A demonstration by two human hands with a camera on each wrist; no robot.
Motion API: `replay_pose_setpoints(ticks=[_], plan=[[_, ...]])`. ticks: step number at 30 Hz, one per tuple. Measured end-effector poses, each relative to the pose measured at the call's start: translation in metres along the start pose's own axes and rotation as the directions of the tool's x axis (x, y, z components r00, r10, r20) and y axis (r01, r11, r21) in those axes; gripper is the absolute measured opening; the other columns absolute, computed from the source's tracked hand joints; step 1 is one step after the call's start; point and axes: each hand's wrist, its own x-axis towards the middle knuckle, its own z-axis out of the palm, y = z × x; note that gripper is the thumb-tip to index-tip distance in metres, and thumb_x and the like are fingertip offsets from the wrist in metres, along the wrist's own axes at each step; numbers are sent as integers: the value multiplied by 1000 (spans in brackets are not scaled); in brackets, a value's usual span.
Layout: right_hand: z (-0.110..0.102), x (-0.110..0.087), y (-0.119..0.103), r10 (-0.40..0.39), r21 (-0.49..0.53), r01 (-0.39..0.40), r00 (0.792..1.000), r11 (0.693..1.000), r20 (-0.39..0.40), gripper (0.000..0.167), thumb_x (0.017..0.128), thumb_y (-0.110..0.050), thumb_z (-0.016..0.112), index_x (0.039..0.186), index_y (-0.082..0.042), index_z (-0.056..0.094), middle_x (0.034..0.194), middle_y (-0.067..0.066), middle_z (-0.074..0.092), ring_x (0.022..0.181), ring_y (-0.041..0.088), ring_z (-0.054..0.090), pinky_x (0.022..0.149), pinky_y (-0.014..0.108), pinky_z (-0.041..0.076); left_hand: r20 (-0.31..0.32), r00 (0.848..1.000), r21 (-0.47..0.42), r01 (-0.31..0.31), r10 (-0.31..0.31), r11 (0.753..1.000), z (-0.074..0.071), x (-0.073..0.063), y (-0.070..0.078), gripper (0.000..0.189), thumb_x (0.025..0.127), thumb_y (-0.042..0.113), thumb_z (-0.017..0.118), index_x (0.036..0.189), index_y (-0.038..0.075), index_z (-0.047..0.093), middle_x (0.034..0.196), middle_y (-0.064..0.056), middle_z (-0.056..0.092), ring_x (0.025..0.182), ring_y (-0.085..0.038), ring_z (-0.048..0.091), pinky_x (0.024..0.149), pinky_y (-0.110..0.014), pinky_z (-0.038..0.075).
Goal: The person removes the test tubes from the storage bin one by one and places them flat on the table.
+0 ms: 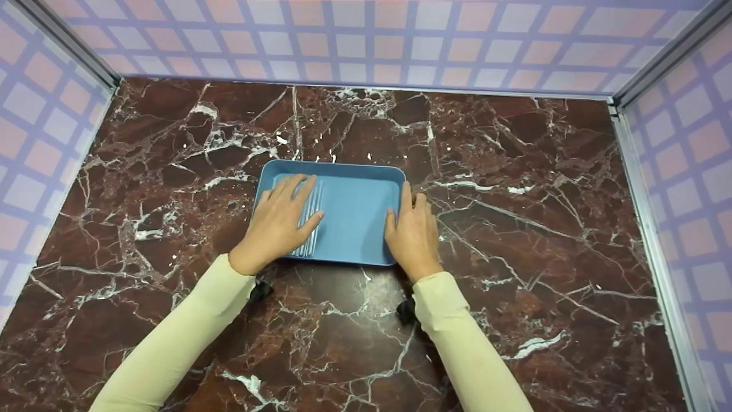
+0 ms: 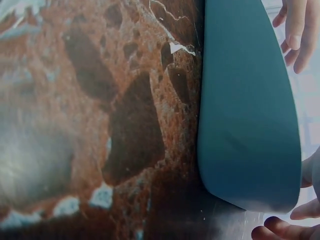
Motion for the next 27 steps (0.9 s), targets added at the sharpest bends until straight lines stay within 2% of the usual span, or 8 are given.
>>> replay_pose_setpoints(ticks=[6, 14, 19, 27], plan=[[2, -1, 1, 12, -8, -12, 1000, 1000, 16, 63, 103, -25, 56, 157, -4, 33, 129, 28, 51, 105, 46, 58, 87, 60, 47, -59, 998, 39, -17, 19, 999, 5, -1, 0, 60, 100, 39, 61, 147, 4, 50, 140, -18, 58, 127, -34, 55, 96, -47, 44], [5, -1, 1, 24, -6, -24, 999, 1000, 21, 65, 102, -24, 57, 158, -3, 32, 128, 29, 53, 110, 49, 56, 93, 62, 45, -110, 994, 49, -22, 27, 999, 10, 0, 0, 50, 98, 37, 65, 134, 3, 59, 117, -15, 66, 105, -32, 63, 83, -44, 43], [7, -1, 2, 37, -2, -37, 999, 999, 31, 67, 101, -24, 57, 158, -3, 30, 129, 30, 54, 113, 49, 55, 96, 62, 44, -100, 995, 40, -7, 11, 999, 12, 0, 0, 47, 97, 37, 66, 128, 2, 63, 114, -15, 68, 101, -32, 65, 81, -44, 43], [10, -1, 3, 43, 12, -44, 999, 999, 26, 68, 101, -24, 56, 159, -3, 27, 131, 31, 54, 118, 49, 53, 100, 63, 43, -44, 999, 43, 28, -26, 999, 14, 2, 1, 43, 96, 38, 67, 120, 2, 66, 110, -14, 70, 96, -31, 67, 79, -43, 43]])
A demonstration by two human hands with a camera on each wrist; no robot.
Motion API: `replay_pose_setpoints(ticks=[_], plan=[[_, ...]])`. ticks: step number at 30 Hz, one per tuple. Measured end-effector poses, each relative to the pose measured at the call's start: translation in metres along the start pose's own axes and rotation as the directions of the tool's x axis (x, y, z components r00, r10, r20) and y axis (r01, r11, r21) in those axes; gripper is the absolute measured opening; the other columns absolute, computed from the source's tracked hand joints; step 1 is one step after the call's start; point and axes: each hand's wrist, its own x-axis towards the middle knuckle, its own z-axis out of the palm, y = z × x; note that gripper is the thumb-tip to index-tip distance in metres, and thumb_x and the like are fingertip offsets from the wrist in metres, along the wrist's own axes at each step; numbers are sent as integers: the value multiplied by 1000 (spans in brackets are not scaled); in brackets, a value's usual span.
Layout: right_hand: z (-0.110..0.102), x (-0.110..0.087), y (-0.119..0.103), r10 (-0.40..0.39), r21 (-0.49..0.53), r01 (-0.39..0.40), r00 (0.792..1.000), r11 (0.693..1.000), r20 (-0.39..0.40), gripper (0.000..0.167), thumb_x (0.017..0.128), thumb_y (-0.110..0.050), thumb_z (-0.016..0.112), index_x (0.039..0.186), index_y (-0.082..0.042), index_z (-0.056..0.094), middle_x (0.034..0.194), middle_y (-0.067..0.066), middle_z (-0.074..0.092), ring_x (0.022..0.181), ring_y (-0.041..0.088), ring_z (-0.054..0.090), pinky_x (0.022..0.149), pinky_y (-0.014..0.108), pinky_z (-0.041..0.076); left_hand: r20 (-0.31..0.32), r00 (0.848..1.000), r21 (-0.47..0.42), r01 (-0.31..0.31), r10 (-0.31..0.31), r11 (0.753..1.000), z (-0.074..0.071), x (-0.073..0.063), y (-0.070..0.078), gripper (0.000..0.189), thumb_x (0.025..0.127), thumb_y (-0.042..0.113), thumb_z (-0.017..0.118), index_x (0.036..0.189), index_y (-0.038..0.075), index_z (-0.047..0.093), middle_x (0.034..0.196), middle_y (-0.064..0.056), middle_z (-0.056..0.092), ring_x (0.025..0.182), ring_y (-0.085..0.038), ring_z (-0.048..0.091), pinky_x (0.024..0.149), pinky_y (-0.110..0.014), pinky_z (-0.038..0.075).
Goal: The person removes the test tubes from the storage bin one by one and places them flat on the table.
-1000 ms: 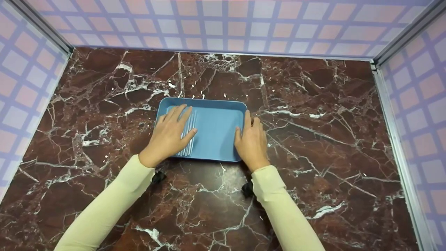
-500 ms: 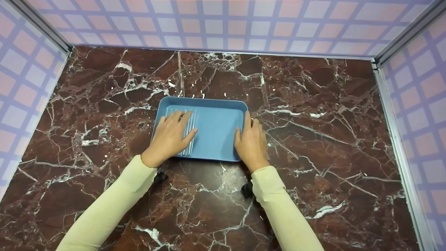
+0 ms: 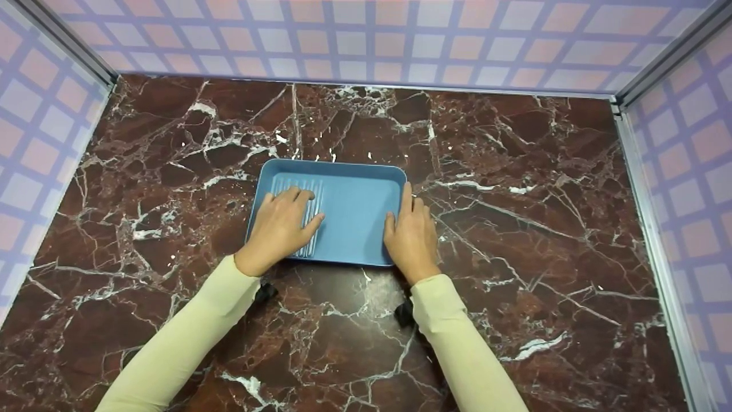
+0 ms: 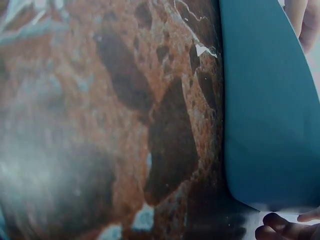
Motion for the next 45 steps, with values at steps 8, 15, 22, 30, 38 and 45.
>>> replay_pose_setpoints(ticks=[8, 15, 22, 30, 38, 45], plan=[[3, 0, 1, -13, -7, 13, 1000, 1000, -23, 70, 100, -23, 57, 160, -3, 26, 128, 31, 54, 115, 49, 55, 97, 62, 44, 6, 1000, 6, 6, -6, 1000, 1, -1, 1, 39, 95, 36, 70, 115, 2, 68, 106, -14, 71, 92, -31, 68, 76, -43, 42], [3, -1, 1, -13, -8, 13, 1000, 1000, -16, 69, 101, -23, 57, 161, -8, 27, 125, 30, 54, 110, 48, 55, 93, 62, 44, 9, 1000, 8, 9, -9, 1000, 5, -2, 0, 35, 93, 34, 73, 108, 2, 69, 100, -13, 71, 87, -31, 69, 74, -43, 41], [5, -1, 1, -12, -11, 11, 1000, 1000, -24, 69, 101, -23, 57, 161, -8, 27, 124, 30, 55, 109, 49, 55, 93, 62, 44, 8, 1000, 11, 5, -5, 1000, 7, -2, 1, 30, 91, 30, 74, 103, 3, 69, 94, -12, 71, 83, -32, 69, 73, -44, 41], [7, -2, 1, 0, 7, 0, 999, 1000, -46, 70, 100, -22, 58, 160, -7, 27, 127, 32, 54, 112, 50, 55, 97, 62, 43, 45, 999, 16, 21, -21, 1000, 8, -2, 4, 30, 90, 31, 74, 100, 4, 69, 94, -12, 71, 84, -32, 70, 76, -44, 42], [8, -1, 2, 1, 1, -1, 998, 1000, -56, 68, 100, -22, 57, 160, -7, 28, 127, 31, 55, 115, 50, 55, 98, 62, 43, 40, 999, 48, 13, -15, 999, 11, -2, 4, 30, 90, 33, 75, 93, 4, 71, 87, -12, 72, 77, -33, 71, 72, -44, 43], [9, -1, 3, -7, -5, 6, 998, 1000, -69, 68, 99, -22, 57, 159, -6, 29, 125, 32, 56, 114, 50, 55, 98, 61, 43, 29, 1000, 62, 3, -5, 998, 12, 0, 6, 26, 90, 30, 73, 81, 5, 71, 80, -12, 72, 72, -34, 69, 71, -46, 44]])
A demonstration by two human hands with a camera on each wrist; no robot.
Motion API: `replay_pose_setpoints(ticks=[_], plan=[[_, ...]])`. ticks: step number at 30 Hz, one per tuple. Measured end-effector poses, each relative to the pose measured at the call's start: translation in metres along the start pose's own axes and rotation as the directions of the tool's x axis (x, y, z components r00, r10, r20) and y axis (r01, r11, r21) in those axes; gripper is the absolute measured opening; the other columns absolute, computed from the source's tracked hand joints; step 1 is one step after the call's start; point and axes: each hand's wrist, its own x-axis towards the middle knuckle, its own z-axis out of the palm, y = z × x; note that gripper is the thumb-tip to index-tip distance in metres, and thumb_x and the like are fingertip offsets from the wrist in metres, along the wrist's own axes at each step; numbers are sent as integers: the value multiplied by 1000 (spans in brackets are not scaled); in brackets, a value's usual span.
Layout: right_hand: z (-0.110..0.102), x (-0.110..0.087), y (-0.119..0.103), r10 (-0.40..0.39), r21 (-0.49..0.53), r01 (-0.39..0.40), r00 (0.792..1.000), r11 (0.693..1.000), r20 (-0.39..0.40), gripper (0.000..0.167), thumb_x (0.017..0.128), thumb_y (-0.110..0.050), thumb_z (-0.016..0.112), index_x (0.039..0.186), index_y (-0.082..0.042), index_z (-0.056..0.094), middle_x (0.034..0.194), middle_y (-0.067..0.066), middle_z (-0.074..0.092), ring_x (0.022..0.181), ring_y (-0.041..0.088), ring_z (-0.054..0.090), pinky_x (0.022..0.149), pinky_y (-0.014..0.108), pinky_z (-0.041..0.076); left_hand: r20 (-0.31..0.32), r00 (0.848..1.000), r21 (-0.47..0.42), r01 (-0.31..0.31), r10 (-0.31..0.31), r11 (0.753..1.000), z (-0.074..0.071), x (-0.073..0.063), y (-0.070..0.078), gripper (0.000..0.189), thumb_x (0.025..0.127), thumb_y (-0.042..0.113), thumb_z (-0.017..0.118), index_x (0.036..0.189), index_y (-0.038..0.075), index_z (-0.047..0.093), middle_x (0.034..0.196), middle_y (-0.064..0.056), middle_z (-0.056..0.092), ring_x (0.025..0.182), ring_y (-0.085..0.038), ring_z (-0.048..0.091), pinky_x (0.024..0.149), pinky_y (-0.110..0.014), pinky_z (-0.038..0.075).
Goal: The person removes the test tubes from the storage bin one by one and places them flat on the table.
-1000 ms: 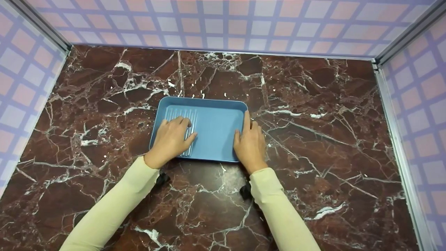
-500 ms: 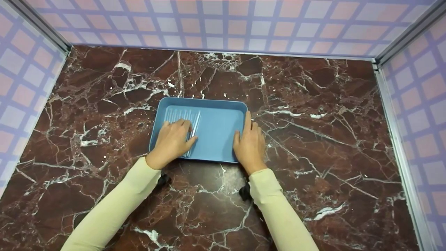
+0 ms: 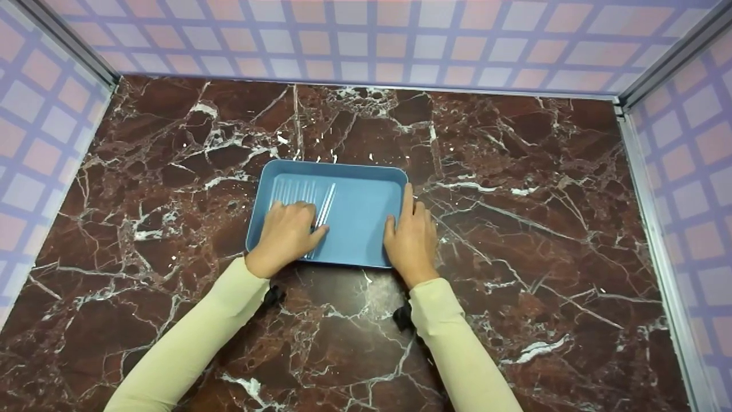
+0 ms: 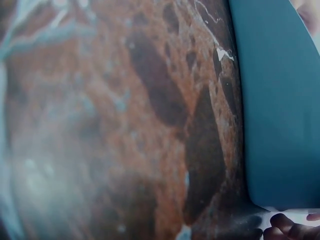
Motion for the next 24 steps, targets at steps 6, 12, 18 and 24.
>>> replay_pose_setpoints(ticks=[6, 12, 18, 24], plan=[[0, -1, 0, -3, 4, 3, 1000, 1000, 0, 68, 100, -22, 57, 159, -7, 29, 125, 32, 56, 113, 50, 55, 98, 61, 43, -22, 1000, -17, -1, 1, 1000, 1, 1, 1, 22, 87, 22, 68, 72, 6, 68, 74, -11, 70, 68, -34, 67, 70, -46, 44], [0, -1, 0, -6, 3, 6, 1000, 1000, 1, 69, 99, -22, 58, 160, -7, 28, 124, 32, 57, 112, 51, 56, 98, 61, 43, -26, 1000, -44, 5, -6, 999, -1, 1, 2, 25, 87, 21, 65, 65, 9, 63, 71, -10, 68, 65, -33, 65, 69, -45, 43], [0, -1, 0, -4, -1, 4, 1000, 1000, 4, 69, 100, -23, 58, 160, -7, 28, 123, 31, 58, 111, 50, 56, 97, 61, 44, -30, 999, -45, 11, -12, 999, -5, 1, 1, 27, 88, 23, 65, 65, 9, 61, 70, -10, 67, 62, -32, 63, 70, -44, 42], [-1, -1, -1, -4, -5, 4, 1000, 1000, 12, 69, 100, -24, 56, 160, -7, 28, 125, 31, 57, 113, 50, 56, 96, 61, 43, -58, 998, -44, 13, -16, 999, -8, 1, -2, 24, 85, 21, 65, 64, 10, 60, 67, -10, 66, 59, -33, 61, 68, -45, 41]])
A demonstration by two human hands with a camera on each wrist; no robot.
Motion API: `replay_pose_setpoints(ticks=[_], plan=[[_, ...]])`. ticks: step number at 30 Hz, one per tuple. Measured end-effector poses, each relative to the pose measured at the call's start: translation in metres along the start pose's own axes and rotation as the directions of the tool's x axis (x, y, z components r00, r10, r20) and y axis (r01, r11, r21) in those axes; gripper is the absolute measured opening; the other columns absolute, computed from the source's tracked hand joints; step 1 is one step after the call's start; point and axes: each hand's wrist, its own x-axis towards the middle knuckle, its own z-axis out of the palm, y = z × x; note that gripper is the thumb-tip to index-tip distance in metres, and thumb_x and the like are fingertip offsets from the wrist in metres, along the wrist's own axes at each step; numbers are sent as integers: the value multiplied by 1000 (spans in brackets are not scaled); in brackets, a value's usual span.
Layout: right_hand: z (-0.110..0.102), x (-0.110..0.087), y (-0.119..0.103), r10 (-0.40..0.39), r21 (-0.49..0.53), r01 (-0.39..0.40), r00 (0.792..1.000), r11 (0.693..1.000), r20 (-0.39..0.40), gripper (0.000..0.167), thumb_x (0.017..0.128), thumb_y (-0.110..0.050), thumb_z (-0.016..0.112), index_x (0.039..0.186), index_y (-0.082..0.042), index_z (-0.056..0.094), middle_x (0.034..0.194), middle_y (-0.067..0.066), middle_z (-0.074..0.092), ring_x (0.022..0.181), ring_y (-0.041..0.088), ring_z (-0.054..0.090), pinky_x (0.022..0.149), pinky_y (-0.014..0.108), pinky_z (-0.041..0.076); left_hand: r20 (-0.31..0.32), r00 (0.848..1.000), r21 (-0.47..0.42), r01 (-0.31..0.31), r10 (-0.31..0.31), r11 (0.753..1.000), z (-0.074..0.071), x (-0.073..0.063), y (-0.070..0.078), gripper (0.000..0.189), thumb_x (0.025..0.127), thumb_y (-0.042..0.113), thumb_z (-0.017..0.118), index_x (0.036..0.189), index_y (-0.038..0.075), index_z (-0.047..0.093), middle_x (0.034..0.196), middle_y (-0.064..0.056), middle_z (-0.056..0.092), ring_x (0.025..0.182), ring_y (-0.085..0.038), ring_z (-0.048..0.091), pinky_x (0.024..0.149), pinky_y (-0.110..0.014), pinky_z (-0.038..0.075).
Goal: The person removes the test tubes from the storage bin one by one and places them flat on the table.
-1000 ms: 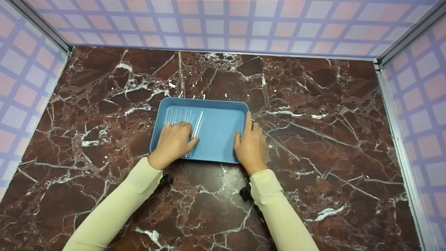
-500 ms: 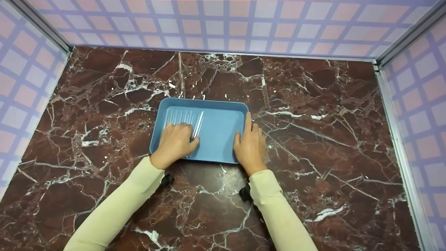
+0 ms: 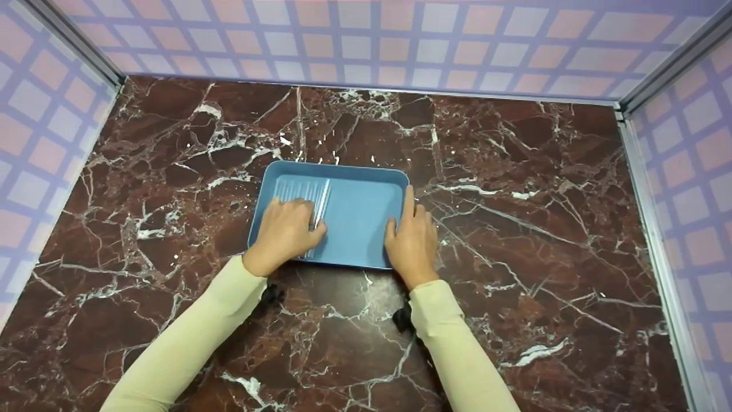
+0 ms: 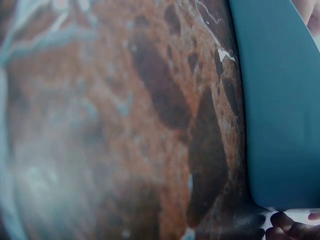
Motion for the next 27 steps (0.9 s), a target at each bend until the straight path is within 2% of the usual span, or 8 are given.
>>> replay_pose_setpoints(ticks=[18, 27], plan=[[1, 1, 2, 19, 10, -19, 1000, 1000, 20, 69, 101, -24, 56, 161, -10, 26, 135, 30, 54, 122, 49, 53, 102, 60, 41, 43, 998, -3, 44, -44, 999, -12, 0, -9, 24, 87, 24, 64, 68, 10, 59, 70, -8, 66, 59, -27, 54, 72, -42, 39], [1, 1, 2, 19, 9, -20, 999, 1000, 26, 70, 100, -24, 57, 161, -9, 26, 135, 30, 55, 122, 50, 53, 101, 61, 42, 27, 999, 16, 42, -42, 999, -17, -1, -15, 23, 87, 25, 63, 71, 7, 63, 74, -11, 69, 62, -33, 60, 73, -45, 41]])
